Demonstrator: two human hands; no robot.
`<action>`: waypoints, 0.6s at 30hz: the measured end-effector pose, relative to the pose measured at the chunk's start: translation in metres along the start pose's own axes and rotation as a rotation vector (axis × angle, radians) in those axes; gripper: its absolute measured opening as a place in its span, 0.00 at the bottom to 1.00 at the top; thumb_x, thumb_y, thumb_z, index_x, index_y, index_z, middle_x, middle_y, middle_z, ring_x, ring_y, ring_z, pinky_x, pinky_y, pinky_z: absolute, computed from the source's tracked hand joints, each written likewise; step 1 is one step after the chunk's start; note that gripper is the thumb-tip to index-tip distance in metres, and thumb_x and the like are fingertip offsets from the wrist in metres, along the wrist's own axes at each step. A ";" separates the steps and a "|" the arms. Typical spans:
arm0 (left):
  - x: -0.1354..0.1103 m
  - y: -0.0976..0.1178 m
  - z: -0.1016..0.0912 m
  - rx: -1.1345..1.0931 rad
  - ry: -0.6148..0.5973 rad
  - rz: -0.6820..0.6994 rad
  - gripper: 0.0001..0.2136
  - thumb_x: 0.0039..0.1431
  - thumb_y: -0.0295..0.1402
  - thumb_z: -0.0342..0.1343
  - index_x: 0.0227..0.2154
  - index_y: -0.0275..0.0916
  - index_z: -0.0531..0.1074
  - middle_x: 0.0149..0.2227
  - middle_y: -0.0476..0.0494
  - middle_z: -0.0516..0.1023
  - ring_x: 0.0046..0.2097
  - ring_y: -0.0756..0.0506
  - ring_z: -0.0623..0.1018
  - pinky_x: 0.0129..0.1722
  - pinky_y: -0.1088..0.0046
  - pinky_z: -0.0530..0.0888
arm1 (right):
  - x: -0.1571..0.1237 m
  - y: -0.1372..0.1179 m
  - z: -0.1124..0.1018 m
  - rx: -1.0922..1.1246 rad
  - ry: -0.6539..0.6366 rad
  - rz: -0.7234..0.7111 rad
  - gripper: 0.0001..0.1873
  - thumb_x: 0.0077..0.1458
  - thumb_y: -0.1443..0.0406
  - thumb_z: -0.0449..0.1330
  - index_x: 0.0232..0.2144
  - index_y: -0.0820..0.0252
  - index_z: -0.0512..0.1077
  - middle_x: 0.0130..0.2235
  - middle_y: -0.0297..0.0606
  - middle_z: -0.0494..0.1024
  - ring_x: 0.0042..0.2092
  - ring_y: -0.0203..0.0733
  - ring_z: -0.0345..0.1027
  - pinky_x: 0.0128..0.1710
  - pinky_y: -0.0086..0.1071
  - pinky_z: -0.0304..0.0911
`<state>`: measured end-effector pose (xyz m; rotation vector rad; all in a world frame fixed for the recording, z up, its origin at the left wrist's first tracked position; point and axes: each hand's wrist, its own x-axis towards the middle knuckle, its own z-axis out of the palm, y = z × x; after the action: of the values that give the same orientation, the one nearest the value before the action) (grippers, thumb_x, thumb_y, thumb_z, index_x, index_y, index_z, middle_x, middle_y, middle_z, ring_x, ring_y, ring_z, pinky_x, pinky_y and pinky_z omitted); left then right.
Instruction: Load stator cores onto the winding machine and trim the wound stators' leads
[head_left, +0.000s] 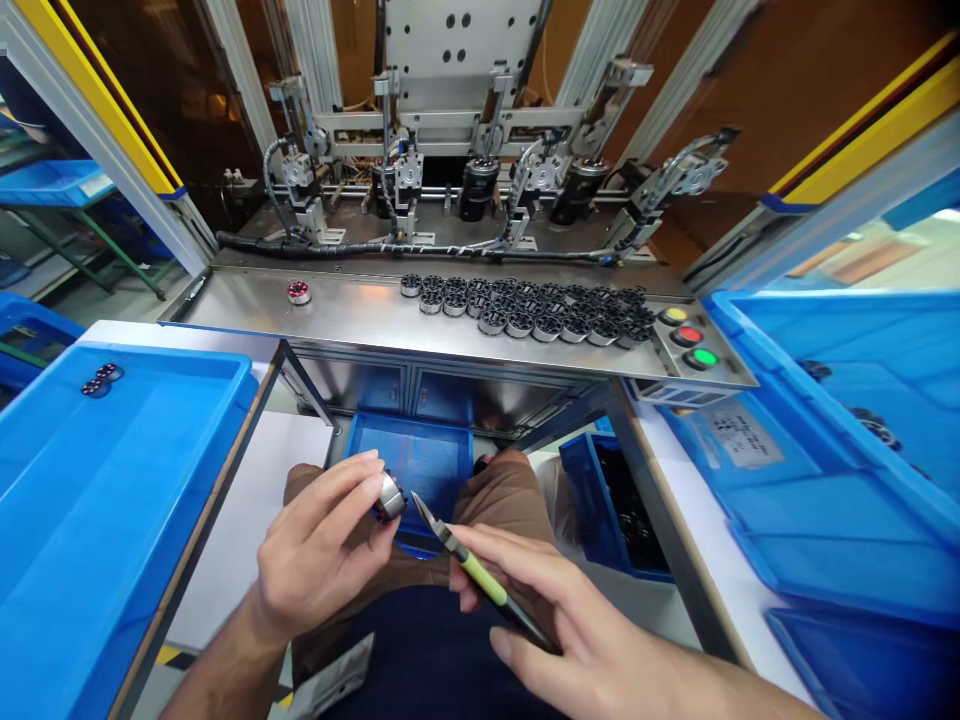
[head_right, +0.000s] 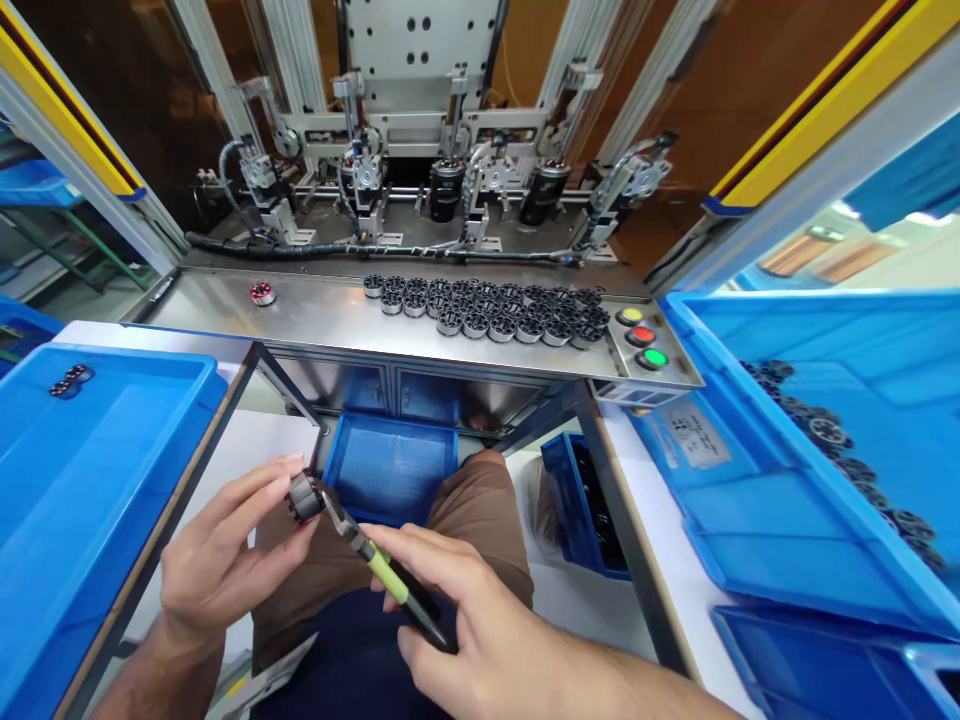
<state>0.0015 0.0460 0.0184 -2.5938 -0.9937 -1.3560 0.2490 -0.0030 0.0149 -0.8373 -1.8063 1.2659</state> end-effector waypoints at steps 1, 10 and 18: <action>-0.002 0.000 -0.001 0.027 0.001 0.014 0.30 0.48 0.19 0.68 0.56 0.36 0.71 0.49 0.36 0.81 0.49 0.40 0.83 0.49 0.67 0.82 | 0.001 -0.001 0.000 0.010 -0.009 0.000 0.44 0.47 0.79 0.54 0.65 0.45 0.59 0.41 0.36 0.78 0.39 0.38 0.74 0.42 0.33 0.70; -0.009 -0.004 -0.003 0.086 -0.001 -0.008 0.26 0.49 0.21 0.68 0.53 0.38 0.73 0.50 0.37 0.82 0.46 0.42 0.84 0.48 0.70 0.82 | 0.006 -0.009 -0.002 0.059 -0.045 0.074 0.40 0.47 0.78 0.55 0.63 0.52 0.64 0.41 0.39 0.78 0.41 0.39 0.74 0.45 0.36 0.71; -0.004 -0.003 -0.002 -0.204 0.049 -0.089 0.27 0.48 0.15 0.66 0.49 0.40 0.68 0.51 0.36 0.82 0.47 0.41 0.84 0.43 0.65 0.85 | 0.008 -0.009 -0.001 0.139 -0.052 0.085 0.42 0.48 0.79 0.54 0.64 0.48 0.62 0.42 0.38 0.77 0.42 0.37 0.74 0.45 0.34 0.72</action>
<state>-0.0031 0.0460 0.0158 -2.6714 -1.0244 -1.6148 0.2450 0.0010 0.0257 -0.8173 -1.7161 1.4617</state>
